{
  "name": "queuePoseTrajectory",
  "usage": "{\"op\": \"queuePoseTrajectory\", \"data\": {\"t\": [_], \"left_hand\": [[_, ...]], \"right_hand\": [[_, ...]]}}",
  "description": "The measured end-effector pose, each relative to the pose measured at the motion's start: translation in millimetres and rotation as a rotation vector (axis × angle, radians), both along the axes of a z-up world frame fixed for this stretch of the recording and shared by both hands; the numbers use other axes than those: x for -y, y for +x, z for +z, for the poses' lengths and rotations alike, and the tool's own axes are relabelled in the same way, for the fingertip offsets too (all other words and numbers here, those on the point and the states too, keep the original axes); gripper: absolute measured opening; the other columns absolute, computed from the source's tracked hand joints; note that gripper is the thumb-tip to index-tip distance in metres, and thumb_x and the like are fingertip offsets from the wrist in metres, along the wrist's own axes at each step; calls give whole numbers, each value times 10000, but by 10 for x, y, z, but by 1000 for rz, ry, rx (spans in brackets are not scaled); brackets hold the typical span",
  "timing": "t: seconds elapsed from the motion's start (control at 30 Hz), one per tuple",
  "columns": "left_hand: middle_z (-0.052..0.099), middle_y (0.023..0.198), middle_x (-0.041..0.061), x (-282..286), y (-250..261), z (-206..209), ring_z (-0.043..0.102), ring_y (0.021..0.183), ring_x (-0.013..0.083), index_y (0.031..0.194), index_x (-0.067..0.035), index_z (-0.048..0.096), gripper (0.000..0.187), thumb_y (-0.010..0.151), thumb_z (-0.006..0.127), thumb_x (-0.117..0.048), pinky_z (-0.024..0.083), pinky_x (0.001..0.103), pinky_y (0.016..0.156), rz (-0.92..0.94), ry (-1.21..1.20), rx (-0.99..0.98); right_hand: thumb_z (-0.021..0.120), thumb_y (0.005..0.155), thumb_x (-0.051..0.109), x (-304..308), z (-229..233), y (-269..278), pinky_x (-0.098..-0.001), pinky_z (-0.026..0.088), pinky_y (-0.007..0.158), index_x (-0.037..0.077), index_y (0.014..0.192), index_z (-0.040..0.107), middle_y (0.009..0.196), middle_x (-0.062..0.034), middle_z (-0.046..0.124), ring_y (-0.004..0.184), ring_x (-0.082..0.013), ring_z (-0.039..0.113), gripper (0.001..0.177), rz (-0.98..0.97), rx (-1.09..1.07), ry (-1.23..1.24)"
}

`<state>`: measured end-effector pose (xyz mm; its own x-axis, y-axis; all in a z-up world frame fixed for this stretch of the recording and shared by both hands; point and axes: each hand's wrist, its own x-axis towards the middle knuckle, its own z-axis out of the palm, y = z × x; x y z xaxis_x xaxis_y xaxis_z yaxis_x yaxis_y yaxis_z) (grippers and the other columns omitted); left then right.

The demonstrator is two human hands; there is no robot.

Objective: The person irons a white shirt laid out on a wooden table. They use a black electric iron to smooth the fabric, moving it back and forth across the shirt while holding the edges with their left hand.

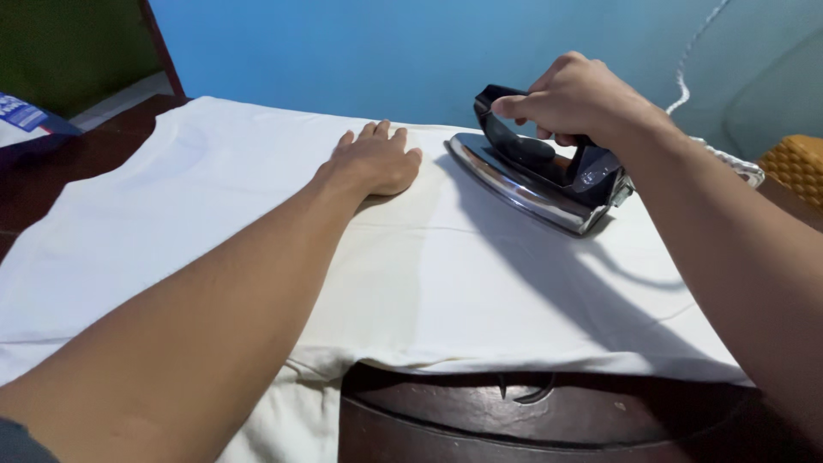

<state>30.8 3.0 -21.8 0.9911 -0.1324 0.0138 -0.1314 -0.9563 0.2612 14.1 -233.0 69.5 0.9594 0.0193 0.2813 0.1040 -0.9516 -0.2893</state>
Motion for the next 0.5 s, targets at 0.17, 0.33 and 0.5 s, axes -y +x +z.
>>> {"op": "queuePoseTrajectory", "data": {"t": [0.17,0.33,0.5], "left_hand": [[84,1716,44,-22,-26,4,66,1582,224,1624,-181,192,680,1016,260,-477,64,463,1277,7,13,9],[91,1717,35,-12,-26,5,67,1584,217,1625,-194,193,675,1019,258,-484,66,467,1279,12,9,2],[87,1717,33,17,12,-1,65,1582,222,1626,-201,184,680,1019,258,-499,69,477,1274,8,27,0]], "right_hand": [[742,902,588,163,-77,232,-415,493,516,57,692,743,636,-125,675,554,-201,617,571,-118,-20,-74],[729,932,605,640,-78,242,-408,476,514,22,674,743,603,-151,663,525,-216,611,638,-229,-38,-96],[770,904,515,1234,-112,111,-357,488,463,30,677,721,538,-131,640,508,-234,645,538,-289,-15,-2]]}}
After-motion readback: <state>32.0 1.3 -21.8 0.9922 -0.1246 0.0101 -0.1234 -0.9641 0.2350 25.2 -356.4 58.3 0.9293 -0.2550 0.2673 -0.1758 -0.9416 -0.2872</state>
